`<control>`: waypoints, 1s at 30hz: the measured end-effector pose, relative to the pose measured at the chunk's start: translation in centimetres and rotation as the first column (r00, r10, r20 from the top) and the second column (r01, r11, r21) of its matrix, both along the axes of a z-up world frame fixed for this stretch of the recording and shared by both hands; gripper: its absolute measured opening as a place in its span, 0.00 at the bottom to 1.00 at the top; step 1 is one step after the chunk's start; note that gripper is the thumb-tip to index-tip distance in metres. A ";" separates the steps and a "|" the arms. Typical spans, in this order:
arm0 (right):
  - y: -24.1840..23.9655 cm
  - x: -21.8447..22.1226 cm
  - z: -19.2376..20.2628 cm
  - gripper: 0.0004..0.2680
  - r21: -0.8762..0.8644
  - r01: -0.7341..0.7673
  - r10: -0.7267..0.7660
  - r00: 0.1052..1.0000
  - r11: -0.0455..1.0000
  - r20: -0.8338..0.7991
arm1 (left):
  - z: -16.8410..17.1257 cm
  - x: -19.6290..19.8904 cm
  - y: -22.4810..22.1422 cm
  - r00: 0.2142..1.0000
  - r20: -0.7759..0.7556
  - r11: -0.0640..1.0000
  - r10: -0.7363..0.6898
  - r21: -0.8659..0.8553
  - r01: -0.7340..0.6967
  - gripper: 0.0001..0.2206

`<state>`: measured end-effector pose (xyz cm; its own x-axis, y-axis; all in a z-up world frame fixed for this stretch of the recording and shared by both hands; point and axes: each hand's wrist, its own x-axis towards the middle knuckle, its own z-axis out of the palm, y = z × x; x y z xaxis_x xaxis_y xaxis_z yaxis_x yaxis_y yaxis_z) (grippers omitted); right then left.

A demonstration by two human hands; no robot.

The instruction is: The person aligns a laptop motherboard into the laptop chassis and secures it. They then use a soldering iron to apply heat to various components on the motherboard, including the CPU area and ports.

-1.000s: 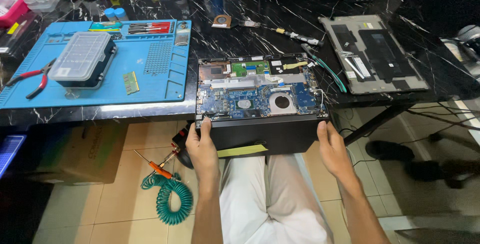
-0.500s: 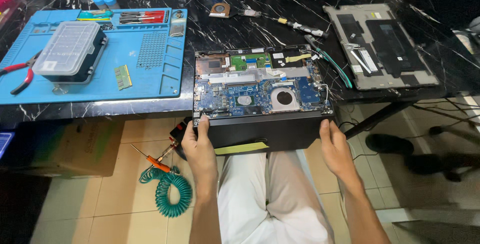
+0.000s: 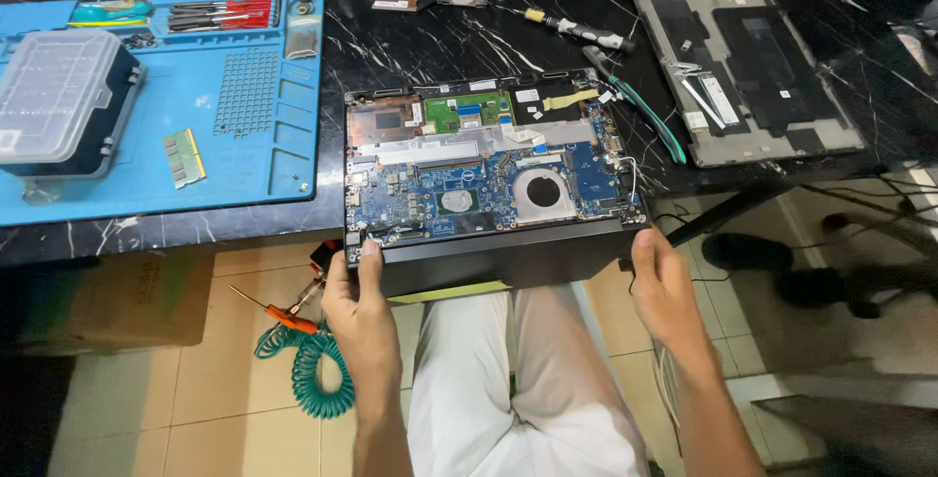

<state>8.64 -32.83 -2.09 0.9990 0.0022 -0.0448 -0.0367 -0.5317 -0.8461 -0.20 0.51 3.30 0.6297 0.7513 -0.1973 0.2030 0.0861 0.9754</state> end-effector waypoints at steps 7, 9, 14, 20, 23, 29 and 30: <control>1.0 -0.7 4.4 0.18 -0.037 0.118 -0.095 0.917 0.992 0.389 | -1.5 -0.4 0.1 0.998 0.037 0.971 0.050 0.232 -0.058 0.21; 0.9 -0.3 4.3 0.19 -0.020 0.083 -0.070 0.932 0.996 0.355 | -1.6 -0.2 0.1 0.997 0.069 0.978 0.036 0.204 -0.049 0.20; 2.6 -0.6 6.0 0.23 -0.084 0.169 -0.123 0.911 0.982 0.393 | -1.1 -0.6 0.0 0.996 0.083 0.977 0.039 0.206 -0.055 0.20; 2.8 2.3 8.5 0.11 -0.079 0.161 -0.070 0.747 0.984 0.661 | 3.2 -1.8 -3.0 0.957 0.255 0.744 0.140 0.610 -0.272 0.21; 3.6 5.5 11.8 0.12 -0.254 0.036 0.137 0.764 0.966 0.630 | 5.7 -1.4 -4.3 0.952 0.306 0.651 -0.002 0.723 -0.231 0.15; 6.7 16.5 16.2 0.17 -0.557 -0.214 0.422 0.863 0.803 0.277 | 7.4 2.1 -5.5 0.888 0.272 0.651 -0.371 0.758 0.041 0.09; 6.9 19.1 15.9 0.18 -0.625 -0.227 0.459 0.857 0.747 0.237 | 7.5 2.8 -5.7 0.868 0.244 0.636 -0.431 0.765 0.101 0.10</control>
